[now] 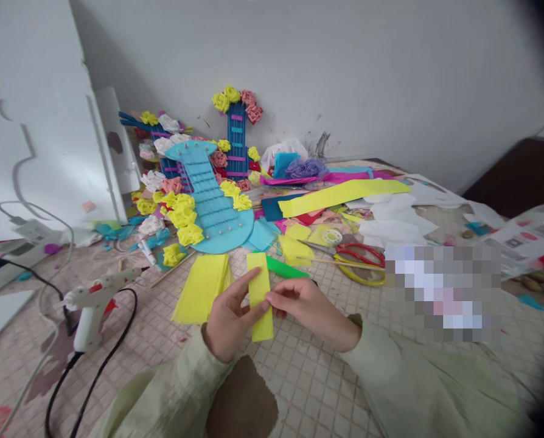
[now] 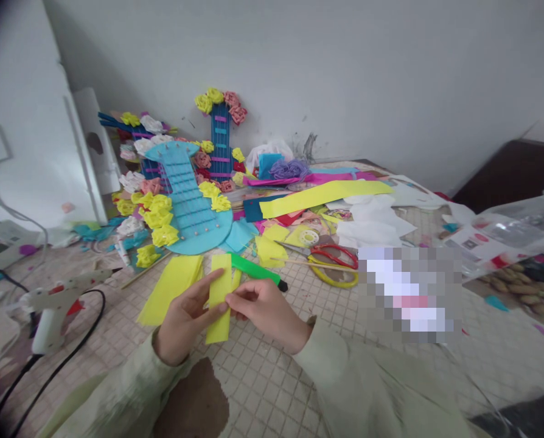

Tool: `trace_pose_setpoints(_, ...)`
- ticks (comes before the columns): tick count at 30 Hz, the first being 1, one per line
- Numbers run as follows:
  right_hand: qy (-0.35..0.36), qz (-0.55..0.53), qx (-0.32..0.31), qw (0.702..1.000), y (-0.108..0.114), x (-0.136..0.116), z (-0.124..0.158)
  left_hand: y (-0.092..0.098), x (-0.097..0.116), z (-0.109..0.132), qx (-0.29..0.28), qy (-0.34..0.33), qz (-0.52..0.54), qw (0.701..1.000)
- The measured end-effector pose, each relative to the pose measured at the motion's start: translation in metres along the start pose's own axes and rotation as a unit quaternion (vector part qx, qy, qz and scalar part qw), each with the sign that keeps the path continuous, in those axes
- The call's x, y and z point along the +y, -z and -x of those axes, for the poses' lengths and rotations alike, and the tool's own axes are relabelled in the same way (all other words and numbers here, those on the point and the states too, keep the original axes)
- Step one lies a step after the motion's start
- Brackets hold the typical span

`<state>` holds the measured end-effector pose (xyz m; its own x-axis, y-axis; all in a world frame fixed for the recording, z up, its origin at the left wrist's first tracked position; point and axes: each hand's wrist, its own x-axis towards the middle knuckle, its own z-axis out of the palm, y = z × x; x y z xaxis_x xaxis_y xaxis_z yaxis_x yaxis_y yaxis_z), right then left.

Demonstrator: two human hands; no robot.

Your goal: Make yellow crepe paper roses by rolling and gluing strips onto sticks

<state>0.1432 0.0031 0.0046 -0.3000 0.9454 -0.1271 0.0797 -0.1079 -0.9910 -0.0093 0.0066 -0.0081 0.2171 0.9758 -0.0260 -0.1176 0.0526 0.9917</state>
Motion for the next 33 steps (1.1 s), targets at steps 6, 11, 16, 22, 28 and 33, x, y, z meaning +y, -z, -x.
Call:
trace_pose_setpoints(6, -0.008, -0.005, 0.001, 1.000, -0.001, 0.001, 0.000, 0.001, 0.000, -0.001, 0.018, 0.007, 0.018, 1.000)
trace_pose_setpoints(11, -0.016, 0.010, -0.003, 1.000, -0.002, 0.000, 0.000, 0.002, -0.003, -0.001, 0.028, 0.028, 0.053, 0.998)
trace_pose_setpoints(16, -0.028, 0.016, -0.015, 0.999, -0.004, 0.001, 0.001, 0.004, -0.004, -0.001, 0.028, 0.034, 0.081, 0.996)
trace_pose_setpoints(22, -0.047, 0.003, -0.033, 0.998, -0.008, 0.002, 0.004, 0.005, -0.003, -0.002, 0.037, 0.037, 0.096, 0.994)
trace_pose_setpoints(28, -0.051, 0.018, -0.047, 0.997, -0.010, 0.005, 0.005, 0.005, -0.003, -0.002, 0.043, 0.027, 0.096, 0.994)
trace_pose_setpoints(33, -0.045, 0.022, -0.062, 0.997, -0.010, 0.010, 0.005, 0.004, -0.002, -0.001, 0.072, 0.004, 0.076, 0.994)
